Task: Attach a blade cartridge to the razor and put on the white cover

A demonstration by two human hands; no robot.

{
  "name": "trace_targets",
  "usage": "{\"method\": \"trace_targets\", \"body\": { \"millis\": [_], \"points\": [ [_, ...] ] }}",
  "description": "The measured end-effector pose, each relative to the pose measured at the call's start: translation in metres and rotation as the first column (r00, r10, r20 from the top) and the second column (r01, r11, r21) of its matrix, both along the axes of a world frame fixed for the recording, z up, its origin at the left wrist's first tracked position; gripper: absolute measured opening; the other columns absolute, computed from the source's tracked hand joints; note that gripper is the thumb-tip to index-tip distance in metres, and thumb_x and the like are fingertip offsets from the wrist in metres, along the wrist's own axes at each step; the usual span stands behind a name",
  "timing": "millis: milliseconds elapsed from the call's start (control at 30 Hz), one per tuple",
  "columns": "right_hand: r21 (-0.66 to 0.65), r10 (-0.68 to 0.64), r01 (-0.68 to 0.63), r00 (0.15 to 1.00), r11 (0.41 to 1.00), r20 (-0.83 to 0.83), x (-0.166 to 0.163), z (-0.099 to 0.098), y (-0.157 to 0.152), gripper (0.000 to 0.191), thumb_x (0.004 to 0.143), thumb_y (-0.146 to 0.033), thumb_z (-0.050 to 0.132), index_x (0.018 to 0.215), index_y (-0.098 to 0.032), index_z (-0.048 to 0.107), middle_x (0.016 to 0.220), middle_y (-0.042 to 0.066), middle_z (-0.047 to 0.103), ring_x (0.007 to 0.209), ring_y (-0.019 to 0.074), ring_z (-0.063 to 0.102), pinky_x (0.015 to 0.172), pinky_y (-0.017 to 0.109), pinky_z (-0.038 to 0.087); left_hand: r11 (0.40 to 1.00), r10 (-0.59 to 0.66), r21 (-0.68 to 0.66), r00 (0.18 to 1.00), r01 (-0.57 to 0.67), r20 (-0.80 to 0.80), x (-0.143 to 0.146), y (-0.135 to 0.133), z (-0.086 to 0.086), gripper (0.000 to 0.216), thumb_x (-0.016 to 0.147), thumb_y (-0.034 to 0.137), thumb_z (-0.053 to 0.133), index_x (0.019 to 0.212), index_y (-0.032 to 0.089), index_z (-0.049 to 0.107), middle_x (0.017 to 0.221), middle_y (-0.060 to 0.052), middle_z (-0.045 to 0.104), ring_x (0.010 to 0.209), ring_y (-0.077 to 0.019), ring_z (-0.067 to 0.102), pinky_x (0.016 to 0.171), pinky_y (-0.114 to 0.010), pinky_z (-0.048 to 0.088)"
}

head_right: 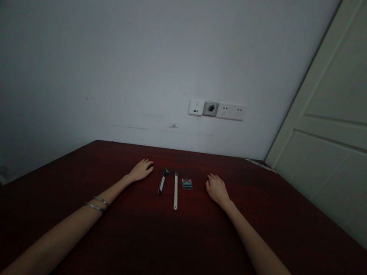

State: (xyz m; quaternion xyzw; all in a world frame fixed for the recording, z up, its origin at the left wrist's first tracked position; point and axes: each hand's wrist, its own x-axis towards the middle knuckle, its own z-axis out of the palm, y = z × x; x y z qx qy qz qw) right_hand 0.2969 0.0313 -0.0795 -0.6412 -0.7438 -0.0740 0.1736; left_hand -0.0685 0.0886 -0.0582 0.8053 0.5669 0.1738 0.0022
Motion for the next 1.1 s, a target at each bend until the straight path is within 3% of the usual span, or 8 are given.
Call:
{"method": "trace_targets", "body": {
  "millis": [200, 400, 567, 667, 867, 1100],
  "points": [
    [-0.011, -0.007, 0.007, 1.000, 1.000, 0.000, 0.001, 0.000, 0.001, 0.045, 0.085, -0.024, 0.033, 0.119, -0.004, 0.055, 0.128, 0.018, 0.050, 0.121, 0.0272, 0.043, 0.100, 0.039, 0.034, 0.998, 0.061, -0.005, 0.997, -0.061, 0.047, 0.004, -0.007, 0.009, 0.034, 0.083, 0.031, 0.043, 0.109, 0.014, 0.058, 0.121, -0.012, 0.056, 0.117, -0.0239, 0.045, 0.100, -0.034, 0.031],
    [-0.022, -0.012, 0.012, 1.000, 1.000, -0.017, 0.002, -0.003, 0.001, 0.046, 0.085, -0.023, 0.034, 0.121, -0.003, 0.054, 0.129, 0.019, 0.049, 0.123, 0.0265, 0.041, 0.102, 0.038, 0.031, 0.980, 0.190, -0.078, 0.975, -0.181, 0.117, 0.013, -0.006, 0.042, 0.026, 0.080, 0.022, 0.043, 0.092, 0.013, 0.064, 0.101, -0.012, 0.064, 0.095, -0.0222, 0.058, 0.081, -0.030, 0.043],
    [-0.028, -0.013, 0.013, 1.000, 1.000, -0.021, 0.003, -0.004, 0.002, 0.045, 0.085, -0.021, 0.033, 0.121, -0.004, 0.053, 0.130, 0.018, 0.048, 0.123, 0.0260, 0.040, 0.102, 0.037, 0.030, 0.963, 0.103, -0.261, 0.988, -0.071, 0.112, 0.034, -0.020, 0.057, 0.017, 0.071, 0.028, 0.058, 0.078, 0.016, 0.067, 0.079, -0.005, 0.068, 0.073, -0.0160, 0.063, 0.064, -0.021, 0.044],
    [-0.030, -0.014, 0.014, 1.000, 0.999, -0.022, 0.003, -0.004, 0.001, 0.045, 0.084, -0.021, 0.033, 0.121, -0.004, 0.053, 0.130, 0.018, 0.049, 0.123, 0.0261, 0.040, 0.102, 0.037, 0.029, 0.935, 0.063, -0.353, 0.995, -0.033, 0.076, 0.050, -0.037, 0.056, 0.028, 0.070, 0.042, 0.058, 0.070, 0.015, 0.067, 0.063, -0.005, 0.066, 0.061, -0.0170, 0.062, 0.057, -0.023, 0.044],
    [-0.024, -0.015, 0.014, 0.999, 1.000, -0.031, 0.002, -0.002, 0.001, 0.045, 0.084, -0.021, 0.034, 0.121, -0.004, 0.054, 0.129, 0.018, 0.049, 0.123, 0.0258, 0.041, 0.102, 0.037, 0.030, 0.949, 0.105, -0.296, 0.994, -0.107, -0.021, 0.073, -0.059, 0.048, 0.034, 0.067, 0.049, 0.060, 0.078, 0.017, 0.066, 0.085, -0.013, 0.068, 0.086, -0.0281, 0.063, 0.071, -0.033, 0.046],
    [-0.006, -0.005, 0.004, 0.999, 1.000, -0.036, 0.001, -0.001, 0.000, 0.045, 0.084, -0.021, 0.034, 0.119, -0.003, 0.055, 0.127, 0.019, 0.051, 0.121, 0.0269, 0.043, 0.101, 0.038, 0.031, 0.956, 0.102, -0.267, 0.990, -0.124, -0.096, 0.076, -0.065, 0.041, 0.036, 0.070, 0.046, 0.058, 0.088, 0.016, 0.065, 0.096, -0.017, 0.066, 0.093, -0.0317, 0.061, 0.074, -0.039, 0.047]
  ]
}}
